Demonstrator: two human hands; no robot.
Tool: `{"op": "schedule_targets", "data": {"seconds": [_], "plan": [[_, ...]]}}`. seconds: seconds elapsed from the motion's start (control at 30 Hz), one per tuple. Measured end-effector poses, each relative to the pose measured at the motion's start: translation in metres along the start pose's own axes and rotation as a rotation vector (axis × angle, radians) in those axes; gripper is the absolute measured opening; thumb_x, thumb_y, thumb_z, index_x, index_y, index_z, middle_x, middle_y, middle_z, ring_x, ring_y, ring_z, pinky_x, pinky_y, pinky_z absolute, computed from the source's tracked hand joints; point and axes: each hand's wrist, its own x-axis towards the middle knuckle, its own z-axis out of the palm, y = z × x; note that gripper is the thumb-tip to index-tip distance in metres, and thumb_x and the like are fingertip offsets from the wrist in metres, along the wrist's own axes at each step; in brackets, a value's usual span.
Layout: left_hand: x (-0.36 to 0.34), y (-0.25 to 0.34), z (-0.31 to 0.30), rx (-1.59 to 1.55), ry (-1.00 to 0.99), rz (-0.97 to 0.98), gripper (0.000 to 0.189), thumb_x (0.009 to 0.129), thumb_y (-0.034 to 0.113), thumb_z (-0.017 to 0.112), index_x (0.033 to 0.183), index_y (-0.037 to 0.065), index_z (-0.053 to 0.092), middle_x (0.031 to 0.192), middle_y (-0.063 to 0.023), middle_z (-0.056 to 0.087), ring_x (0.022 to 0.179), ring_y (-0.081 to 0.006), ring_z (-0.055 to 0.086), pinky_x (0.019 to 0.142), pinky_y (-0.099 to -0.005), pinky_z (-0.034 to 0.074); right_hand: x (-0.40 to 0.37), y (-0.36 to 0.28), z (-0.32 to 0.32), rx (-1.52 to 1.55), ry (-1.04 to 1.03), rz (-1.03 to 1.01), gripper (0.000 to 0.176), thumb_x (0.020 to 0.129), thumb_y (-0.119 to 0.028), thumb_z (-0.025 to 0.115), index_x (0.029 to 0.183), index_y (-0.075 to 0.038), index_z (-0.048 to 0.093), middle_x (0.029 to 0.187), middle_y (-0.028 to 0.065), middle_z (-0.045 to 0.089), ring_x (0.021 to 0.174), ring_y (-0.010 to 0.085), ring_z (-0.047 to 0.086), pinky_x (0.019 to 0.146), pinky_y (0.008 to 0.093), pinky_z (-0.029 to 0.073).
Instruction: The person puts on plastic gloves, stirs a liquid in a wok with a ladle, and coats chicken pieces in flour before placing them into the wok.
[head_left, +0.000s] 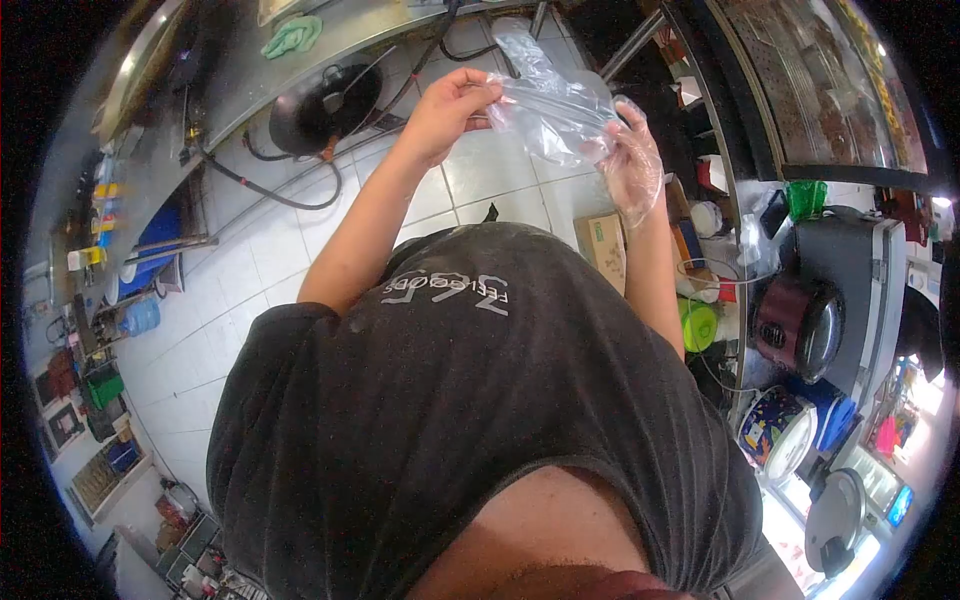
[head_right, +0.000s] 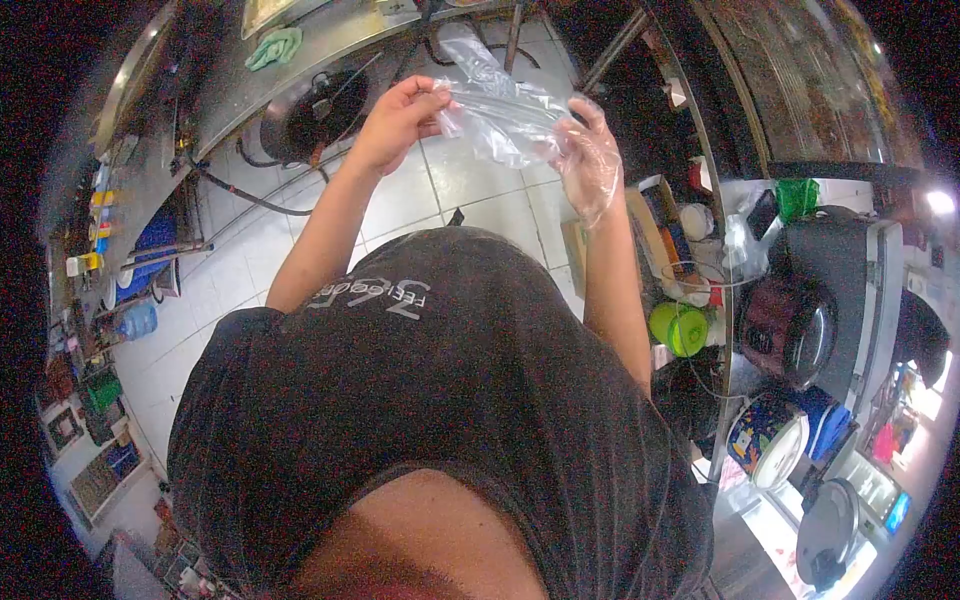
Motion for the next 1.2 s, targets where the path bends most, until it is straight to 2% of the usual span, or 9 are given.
{"op": "schedule_targets", "data": {"seconds": [0.17,0.37,0.47,0.57,0.67,0.83,0.93,1.03,1.2], "plan": [[-0.003,-0.013,-0.008,-0.012,0.027,-0.016,0.014,0.099,0.018,0.065,0.111,0.011,0.060,0.102,-0.0022,0.072,0.092,-0.0113,0.067,0.085,-0.0300,0.054,0.003,0.003,-0.006,-0.221,0.096,-0.133,0.054,0.089,0.002,0.067,0.140,-0.006,0.052,0.108,0.0081,0.064,0.098,0.0189,0.063,0.088,0.0374,0.055],[-0.017,-0.015,-0.018,0.049,0.035,0.028,0.051,0.096,0.025,0.070,0.139,0.006,0.050,0.135,-0.0171,0.057,0.119,-0.0218,0.059,0.104,-0.0416,0.049,0.007,-0.014,0.003,-0.567,0.067,-0.172,0.057,0.086,0.000,0.073,0.140,-0.007,0.055,0.104,0.0088,0.069,0.092,0.0161,0.065,0.085,0.0315,0.054],[-0.007,0.009,-0.012,0.312,0.409,0.491,0.069,0.089,0.031,0.077,0.146,0.009,0.046,0.148,-0.0196,0.047,0.132,-0.0248,0.051,0.109,-0.0411,0.042,0.004,-0.031,0.022,-0.833,-0.123,-0.157,0.055,0.086,-0.002,0.075,0.138,-0.008,0.058,0.103,0.0087,0.071,0.092,0.0148,0.065,0.084,0.0297,0.053],[-0.002,0.039,0.011,0.889,0.008,0.885,0.068,0.088,0.032,0.078,0.145,0.012,0.049,0.135,-0.0154,0.061,0.123,-0.0231,0.057,0.104,-0.0370,0.044,0.005,-0.039,0.045,-1.048,-0.276,-0.116,0.053,0.086,-0.004,0.075,0.136,-0.008,0.060,0.103,0.0078,0.071,0.094,0.0136,0.065,0.084,0.0284,0.053],[0.006,0.029,0.034,1.023,-0.341,0.574,0.053,0.087,0.031,0.078,0.132,0.009,0.061,0.120,-0.0069,0.070,0.109,-0.0216,0.064,0.100,-0.0372,0.048,0.013,-0.038,0.055,-1.014,-0.363,-0.120,0.050,0.087,-0.005,0.074,0.135,-0.009,0.062,0.103,0.0067,0.071,0.092,0.0129,0.065,0.083,0.0275,0.053],[0.012,0.018,0.039,0.785,-0.225,0.318,0.028,0.089,0.027,0.078,0.101,0.003,0.070,0.082,-0.0019,0.071,0.081,-0.0133,0.065,0.077,-0.0311,0.051,0.036,-0.023,0.026,-0.725,-0.085,-0.338,0.043,0.091,-0.007,0.070,0.133,-0.005,0.062,0.101,0.0059,0.071,0.086,0.0134,0.064,0.082,0.0286,0.053],[0.007,0.008,0.035,0.656,-0.054,0.283,0.025,0.090,0.026,0.078,0.092,0.004,0.068,0.077,-0.0009,0.068,0.076,-0.0087,0.062,0.071,-0.0278,0.050,0.029,-0.018,0.019,-0.525,0.198,-0.258,0.057,0.093,-0.024,0.071,0.145,-0.007,0.052,0.123,0.0116,0.066,0.107,0.0196,0.063,0.094,0.0358,0.052],[0.005,0.008,0.036,0.488,0.005,0.214,0.025,0.091,0.025,0.079,0.087,0.005,0.064,0.078,-0.0007,0.067,0.074,-0.0072,0.060,0.069,-0.0261,0.048,0.018,0.014,0.003,-0.674,-0.214,-0.086,0.079,0.091,-0.037,0.074,0.157,-0.013,0.037,0.147,0.0216,0.051,0.134,0.0322,0.051,0.111,0.0447,0.042],[0.005,-0.007,0.033,0.328,-0.003,0.197,0.023,0.092,0.024,0.077,0.089,0.005,0.063,0.080,-0.0007,0.066,0.074,-0.0079,0.060,0.070,-0.0253,0.048,0.021,0.038,0.021,-0.715,0.001,-0.038,0.040,0.097,-0.028,0.068,0.124,0.001,0.063,0.111,0.0123,0.069,0.098,0.0197,0.064,0.087,0.0341,0.050]]}}
